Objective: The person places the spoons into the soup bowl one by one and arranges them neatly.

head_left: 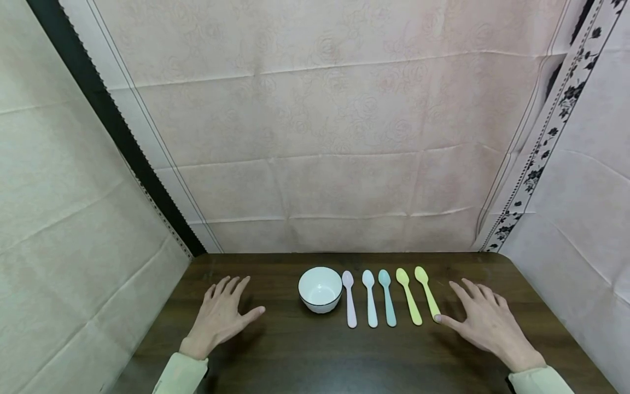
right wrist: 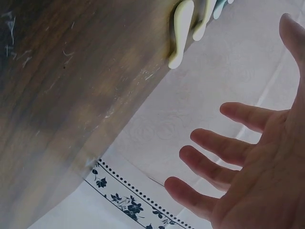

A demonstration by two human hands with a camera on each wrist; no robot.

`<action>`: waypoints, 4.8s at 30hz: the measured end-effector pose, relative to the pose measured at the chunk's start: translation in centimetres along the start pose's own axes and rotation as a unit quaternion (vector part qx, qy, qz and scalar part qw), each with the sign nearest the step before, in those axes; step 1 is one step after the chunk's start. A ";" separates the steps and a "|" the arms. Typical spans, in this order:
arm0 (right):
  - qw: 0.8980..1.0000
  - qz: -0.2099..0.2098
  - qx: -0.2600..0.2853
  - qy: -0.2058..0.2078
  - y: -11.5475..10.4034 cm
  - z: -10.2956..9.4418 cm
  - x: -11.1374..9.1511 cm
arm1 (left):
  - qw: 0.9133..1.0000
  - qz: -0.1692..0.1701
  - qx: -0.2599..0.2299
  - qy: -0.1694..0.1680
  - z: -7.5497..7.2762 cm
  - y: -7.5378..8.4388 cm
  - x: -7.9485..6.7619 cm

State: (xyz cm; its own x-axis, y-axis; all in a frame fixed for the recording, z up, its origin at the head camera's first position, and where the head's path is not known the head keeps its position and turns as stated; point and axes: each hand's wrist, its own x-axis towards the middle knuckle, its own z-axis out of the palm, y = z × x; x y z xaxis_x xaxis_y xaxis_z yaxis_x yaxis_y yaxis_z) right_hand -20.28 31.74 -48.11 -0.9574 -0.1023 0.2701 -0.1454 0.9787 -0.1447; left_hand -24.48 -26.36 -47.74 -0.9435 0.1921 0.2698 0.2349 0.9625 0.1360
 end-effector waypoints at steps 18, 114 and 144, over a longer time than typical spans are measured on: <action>0.999 -0.004 0.024 0.026 0.0 0.4 0.4 | 0.996 -0.037 -0.072 -0.042 0.0 -0.2 0.2; 0.981 0.063 0.139 -0.117 -0.3 3.1 4.5 | 0.982 -0.028 -0.177 -0.058 5.5 11.7 6.3; 0.944 0.139 0.219 -0.204 0.0 3.4 5.2 | 0.979 -0.038 -0.187 -0.069 5.2 12.0 6.4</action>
State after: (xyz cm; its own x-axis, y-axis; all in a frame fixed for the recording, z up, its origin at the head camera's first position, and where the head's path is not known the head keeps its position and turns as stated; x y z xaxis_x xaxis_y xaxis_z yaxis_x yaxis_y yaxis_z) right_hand -26.12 30.61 -49.94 -0.9773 0.0010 -0.2118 0.1221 0.8197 -0.5596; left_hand -28.94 -12.56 -49.31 -0.9780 0.1718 0.1186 0.2083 0.8420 0.4976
